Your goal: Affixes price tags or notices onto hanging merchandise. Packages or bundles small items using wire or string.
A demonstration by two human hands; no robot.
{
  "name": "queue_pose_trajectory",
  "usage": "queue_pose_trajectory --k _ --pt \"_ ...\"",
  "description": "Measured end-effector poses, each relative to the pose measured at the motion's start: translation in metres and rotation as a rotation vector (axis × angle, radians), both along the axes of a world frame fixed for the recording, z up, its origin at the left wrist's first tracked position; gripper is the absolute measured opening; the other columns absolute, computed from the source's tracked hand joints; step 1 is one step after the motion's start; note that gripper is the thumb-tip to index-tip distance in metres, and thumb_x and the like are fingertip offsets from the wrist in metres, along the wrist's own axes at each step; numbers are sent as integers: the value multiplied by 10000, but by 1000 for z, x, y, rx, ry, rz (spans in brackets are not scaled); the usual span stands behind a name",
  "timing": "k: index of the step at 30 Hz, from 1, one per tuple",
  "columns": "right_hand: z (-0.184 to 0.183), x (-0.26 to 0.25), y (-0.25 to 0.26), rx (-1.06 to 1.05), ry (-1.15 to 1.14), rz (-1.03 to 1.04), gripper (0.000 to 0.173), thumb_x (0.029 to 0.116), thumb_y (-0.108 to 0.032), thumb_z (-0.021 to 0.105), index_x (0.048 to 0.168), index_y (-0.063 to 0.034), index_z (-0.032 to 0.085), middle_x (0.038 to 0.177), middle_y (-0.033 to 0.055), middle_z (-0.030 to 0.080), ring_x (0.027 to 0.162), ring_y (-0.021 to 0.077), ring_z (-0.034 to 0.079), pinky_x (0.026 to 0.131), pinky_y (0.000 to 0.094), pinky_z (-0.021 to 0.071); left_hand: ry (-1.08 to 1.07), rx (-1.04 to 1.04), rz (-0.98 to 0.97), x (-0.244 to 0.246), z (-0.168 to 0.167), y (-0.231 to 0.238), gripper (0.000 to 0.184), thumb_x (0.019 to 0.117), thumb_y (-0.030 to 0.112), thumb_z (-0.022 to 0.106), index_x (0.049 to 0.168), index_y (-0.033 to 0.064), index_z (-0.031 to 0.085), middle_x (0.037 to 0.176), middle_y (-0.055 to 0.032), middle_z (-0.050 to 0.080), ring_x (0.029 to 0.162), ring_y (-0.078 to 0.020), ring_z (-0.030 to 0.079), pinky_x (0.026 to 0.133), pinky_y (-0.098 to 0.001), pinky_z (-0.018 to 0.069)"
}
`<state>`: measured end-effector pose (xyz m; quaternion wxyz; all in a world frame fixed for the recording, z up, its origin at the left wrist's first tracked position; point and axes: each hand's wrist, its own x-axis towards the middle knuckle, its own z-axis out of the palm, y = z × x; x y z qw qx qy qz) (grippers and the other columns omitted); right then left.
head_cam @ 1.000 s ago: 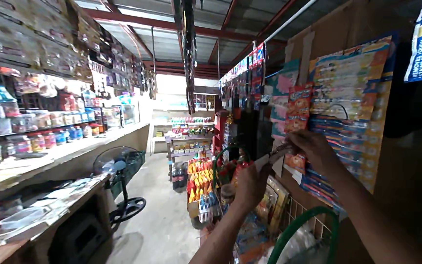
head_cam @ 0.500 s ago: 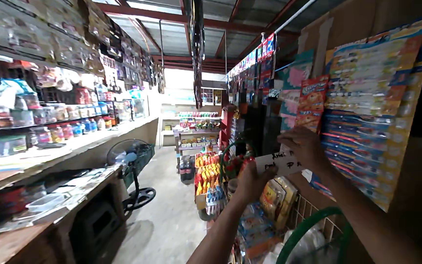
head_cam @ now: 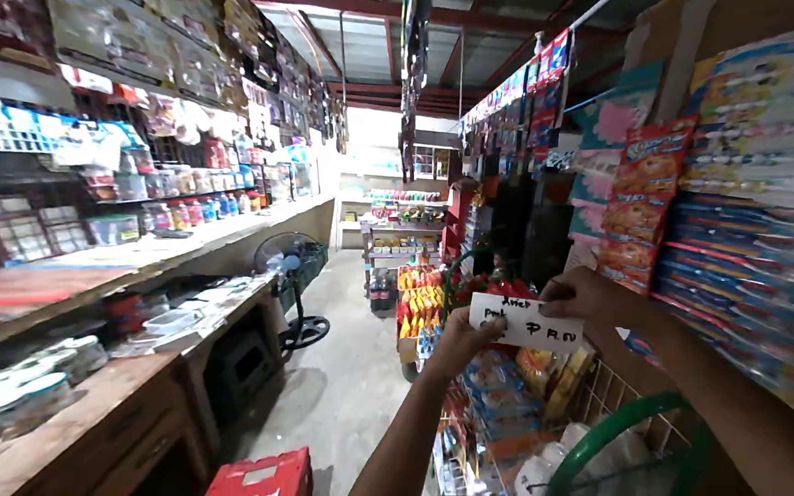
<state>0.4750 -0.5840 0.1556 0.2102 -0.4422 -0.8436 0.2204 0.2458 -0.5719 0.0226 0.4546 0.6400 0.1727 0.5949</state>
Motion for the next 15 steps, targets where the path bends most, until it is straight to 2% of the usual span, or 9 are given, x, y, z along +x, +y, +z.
queue_pose_trajectory --k 2,4,8,12,15 --pt "-5 -6 5 2 65 -24 165 965 -122 694 1039 25 683 841 12 660 719 9 608 718 202 531 -155 -41 -4 -2 -15 1 170 889 12 647 1028 107 674 895 79 741 824 -23 703 794 -249 595" --pt "-12 -11 11 8 166 -19 129 963 -98 685 1024 16 677 827 -11 664 707 -4 620 704 189 543 -274 -31 -3 1 -31 3 179 883 19 666 1043 99 675 907 64 745 835 -34 704 794 -253 591" --pt "-28 -23 17 6 297 8 58 956 -55 669 995 -13 664 789 -45 655 678 -17 616 665 168 534 -390 -2 107 25 -42 -1 187 922 -35 618 1092 37 649 949 34 744 887 -52 707 846 -273 588" --pt "-42 -30 21 55 333 32 79 938 -54 682 1001 -6 673 816 -27 668 701 -7 628 677 177 542 -461 -25 325 44 -41 -7 153 912 -55 655 1057 -9 661 889 10 751 818 -58 721 802 -268 608" --pt "-48 -32 23 62 329 40 148 907 -51 709 1043 0 682 846 -10 683 724 10 644 701 191 555 -485 -48 412 50 -44 -6 149 909 -60 667 1057 -36 661 864 -10 749 777 -68 721 773 -266 612"
